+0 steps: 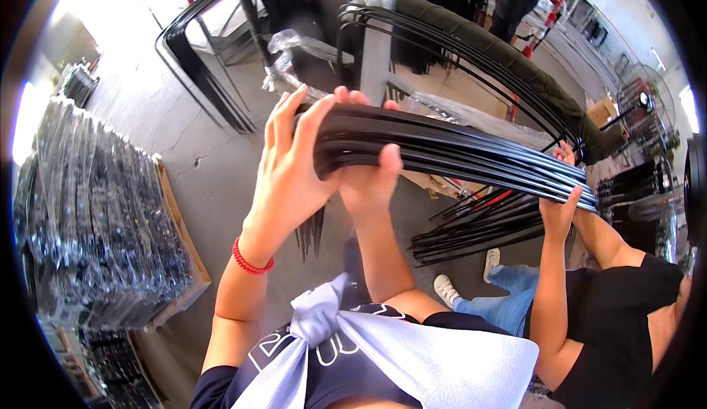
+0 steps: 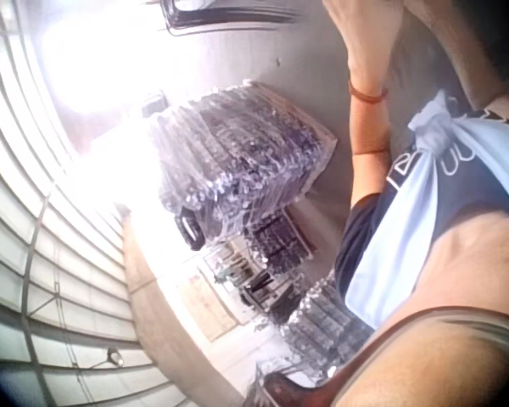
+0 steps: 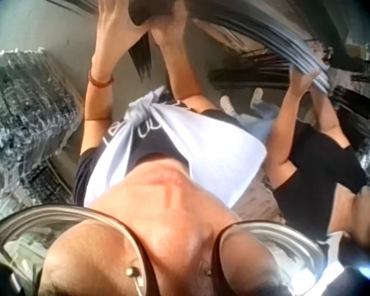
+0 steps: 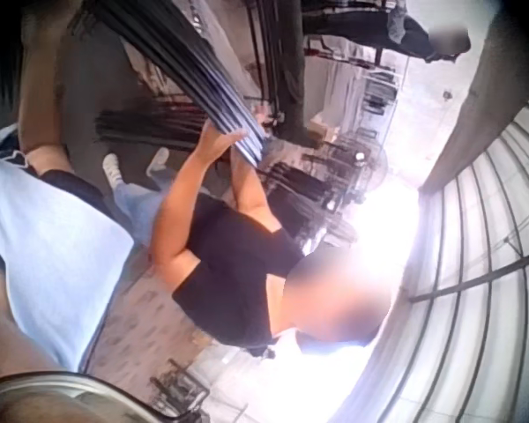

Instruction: The person picks up black metal frames from a pile and stacks them onto a cart. They handle the frames one by one or in small groups, aligning them before placing them on the stack.

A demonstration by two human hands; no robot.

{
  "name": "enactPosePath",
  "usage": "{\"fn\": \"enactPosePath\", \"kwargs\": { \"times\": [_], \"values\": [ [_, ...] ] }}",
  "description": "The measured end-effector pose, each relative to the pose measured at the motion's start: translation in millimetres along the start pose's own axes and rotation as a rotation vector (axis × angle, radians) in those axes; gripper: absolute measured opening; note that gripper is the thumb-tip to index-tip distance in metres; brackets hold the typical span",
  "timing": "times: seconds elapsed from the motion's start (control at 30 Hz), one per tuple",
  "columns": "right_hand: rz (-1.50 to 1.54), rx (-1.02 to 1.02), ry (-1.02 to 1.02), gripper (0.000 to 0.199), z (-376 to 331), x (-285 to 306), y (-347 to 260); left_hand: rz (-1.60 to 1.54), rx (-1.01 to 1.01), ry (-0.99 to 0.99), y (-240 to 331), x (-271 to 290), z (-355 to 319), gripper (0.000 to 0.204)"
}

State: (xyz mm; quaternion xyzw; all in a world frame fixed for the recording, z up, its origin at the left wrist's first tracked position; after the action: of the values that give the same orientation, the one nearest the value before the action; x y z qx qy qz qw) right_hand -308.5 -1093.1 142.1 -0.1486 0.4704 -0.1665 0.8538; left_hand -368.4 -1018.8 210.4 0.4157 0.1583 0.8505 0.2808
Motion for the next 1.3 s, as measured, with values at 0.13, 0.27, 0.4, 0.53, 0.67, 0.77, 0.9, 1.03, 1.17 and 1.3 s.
{"fn": "enactPosePath", "kwargs": {
  "times": [0.13, 0.27, 0.4, 0.53, 0.67, 0.77, 0.9, 1.03, 1.17, 1.3],
  "values": [
    [0.026, -0.034, -0.023, 0.063, 30, 20, 22, -0.013, 0.046, -0.053, -29, -22, 29, 0.079],
    [0.101, -0.104, -0.015, 0.068, 63, 43, 51, 0.037, 0.039, -0.032, -62, -42, 65, 0.078],
    [0.077, -0.195, 0.017, 0.069, 92, 69, 83, 0.041, 0.071, -0.024, -100, -64, 96, 0.076],
    [0.062, -0.223, 0.019, 0.073, 120, 87, 108, 0.06, 0.026, -0.025, -138, -81, 124, 0.074],
    [0.04, -0.228, 0.024, 0.076, 144, 114, 145, 0.021, 0.015, -0.066, -179, -103, 149, 0.069],
    [0.015, -0.241, 0.055, 0.074, 157, 132, 165, 0.002, -0.015, -0.052, -210, -116, 161, 0.066],
    [-0.03, -0.279, 0.089, 0.075, 174, 150, 193, -0.044, -0.002, -0.081, -249, -130, 176, 0.07],
    [-0.03, -0.236, 0.121, 0.077, 189, 169, 210, -0.04, -0.082, -0.079, -269, -140, 194, 0.069],
    [-0.081, -0.123, 0.104, 0.069, 202, 178, 208, -0.104, -0.122, -0.113, -284, -157, 208, 0.071],
    [-0.046, -0.132, 0.155, 0.064, 210, 196, 208, -0.133, -0.156, -0.117, -290, -168, 218, 0.076]
  ]
}}
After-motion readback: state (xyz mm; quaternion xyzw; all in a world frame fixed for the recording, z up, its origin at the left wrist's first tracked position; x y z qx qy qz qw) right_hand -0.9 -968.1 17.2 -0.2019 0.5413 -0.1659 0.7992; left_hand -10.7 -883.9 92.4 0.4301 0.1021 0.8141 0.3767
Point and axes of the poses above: each hand's wrist, its own z-axis towards the middle knuckle, its own x-axis out of the back of the hand, y = z × x, the point moved 8 cm from there along z, towards the middle knuckle, and after that the axes turned 12 degrees about -z, right-handed, at the moved point
